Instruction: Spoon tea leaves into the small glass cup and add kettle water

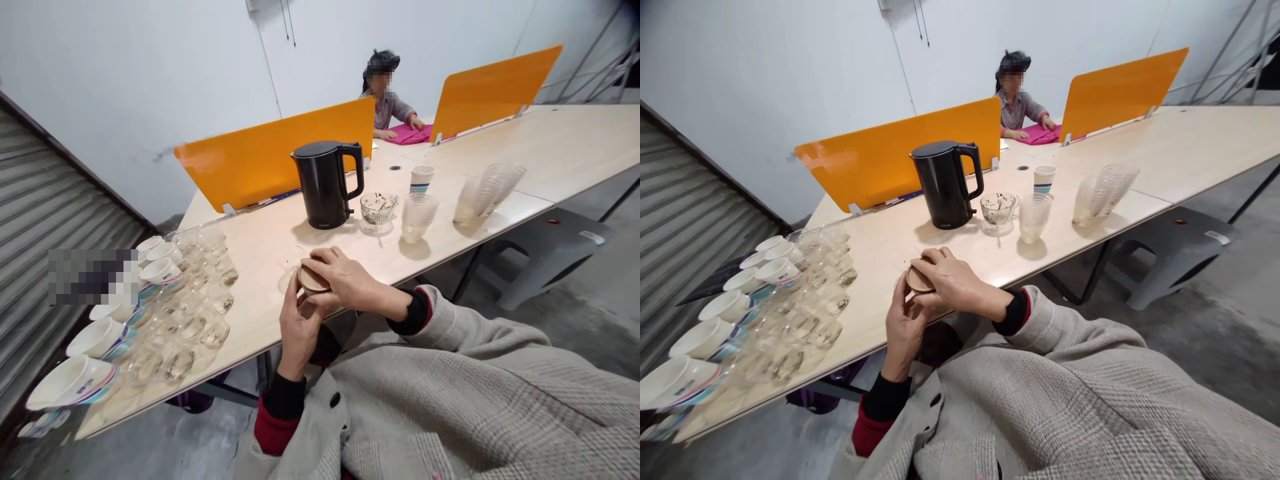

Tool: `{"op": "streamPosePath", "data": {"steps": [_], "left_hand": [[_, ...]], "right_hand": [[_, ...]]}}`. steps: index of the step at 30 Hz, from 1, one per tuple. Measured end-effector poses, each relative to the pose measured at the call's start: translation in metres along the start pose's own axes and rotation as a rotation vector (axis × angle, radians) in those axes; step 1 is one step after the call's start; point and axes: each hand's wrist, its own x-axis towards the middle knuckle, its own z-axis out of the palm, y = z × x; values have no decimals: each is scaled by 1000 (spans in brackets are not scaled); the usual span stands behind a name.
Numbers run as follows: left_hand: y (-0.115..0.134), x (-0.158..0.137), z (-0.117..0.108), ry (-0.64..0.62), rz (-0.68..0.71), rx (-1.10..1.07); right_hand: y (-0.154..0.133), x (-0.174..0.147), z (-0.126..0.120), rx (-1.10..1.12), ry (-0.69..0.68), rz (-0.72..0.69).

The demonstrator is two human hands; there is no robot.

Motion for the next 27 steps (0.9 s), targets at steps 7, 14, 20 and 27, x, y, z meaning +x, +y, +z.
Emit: {"op": "streamPosePath", "data": {"steps": [7, 14, 20, 27], "left_hand": [[-4, 0, 4, -30, -39, 26], [-8, 1, 7, -54, -37, 51], [-7, 1, 6, -53, -29, 65], [-5, 0, 2, -54, -22, 56]], "right_hand": [[50, -27, -31, -189, 189, 240], [91, -31, -51, -360, 206, 437], [107, -21, -48, -371, 195, 506], [102, -25, -52, -421, 269, 486]]}}
